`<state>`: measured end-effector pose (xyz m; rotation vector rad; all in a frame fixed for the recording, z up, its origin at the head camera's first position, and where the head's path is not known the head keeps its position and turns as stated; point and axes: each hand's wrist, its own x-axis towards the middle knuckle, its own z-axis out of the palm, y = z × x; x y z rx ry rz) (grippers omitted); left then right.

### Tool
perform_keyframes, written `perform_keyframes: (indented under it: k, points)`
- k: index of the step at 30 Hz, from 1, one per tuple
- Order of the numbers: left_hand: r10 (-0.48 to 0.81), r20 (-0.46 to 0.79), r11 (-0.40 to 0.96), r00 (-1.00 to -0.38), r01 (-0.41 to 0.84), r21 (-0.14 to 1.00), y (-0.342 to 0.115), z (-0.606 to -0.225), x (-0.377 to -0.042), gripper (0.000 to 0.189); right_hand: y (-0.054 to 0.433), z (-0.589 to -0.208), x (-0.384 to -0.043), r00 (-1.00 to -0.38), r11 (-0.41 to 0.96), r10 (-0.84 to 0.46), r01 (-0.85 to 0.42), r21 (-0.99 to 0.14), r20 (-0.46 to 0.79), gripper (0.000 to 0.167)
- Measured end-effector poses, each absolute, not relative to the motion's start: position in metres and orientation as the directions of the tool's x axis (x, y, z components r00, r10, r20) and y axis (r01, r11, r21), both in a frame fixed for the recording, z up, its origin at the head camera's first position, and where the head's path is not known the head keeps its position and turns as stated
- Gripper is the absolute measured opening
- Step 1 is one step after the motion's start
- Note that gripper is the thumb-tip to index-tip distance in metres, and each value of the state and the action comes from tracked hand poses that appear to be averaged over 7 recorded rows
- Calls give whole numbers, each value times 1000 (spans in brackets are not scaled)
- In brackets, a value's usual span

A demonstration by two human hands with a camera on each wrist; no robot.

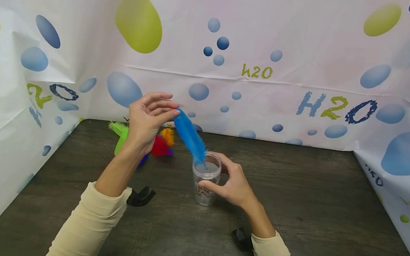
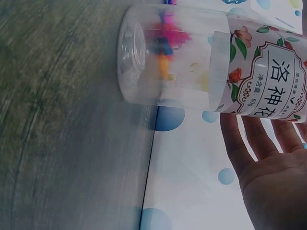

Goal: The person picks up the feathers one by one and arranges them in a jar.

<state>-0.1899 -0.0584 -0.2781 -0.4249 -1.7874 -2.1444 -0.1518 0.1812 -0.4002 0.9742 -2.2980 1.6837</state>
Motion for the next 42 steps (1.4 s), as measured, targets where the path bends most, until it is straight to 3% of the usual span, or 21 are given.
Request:
perform_keyframes:
  k: [18,32,42]
  points:
    - [-17,428,-81,-904,428,900,-45,-282,-190,30,182,-400,-160,-781,161,-426,-562,-811,457,66]
    - [82,399,-109,-913,389,915,-29,-281,-190,31,186,-401,-164,-780,149,-425,-561,-815,459,67]
    - [69,381,-121,-922,371,920,-32,-284,-191,31,187,-404,-168,-750,97,-446,-583,-806,489,63]
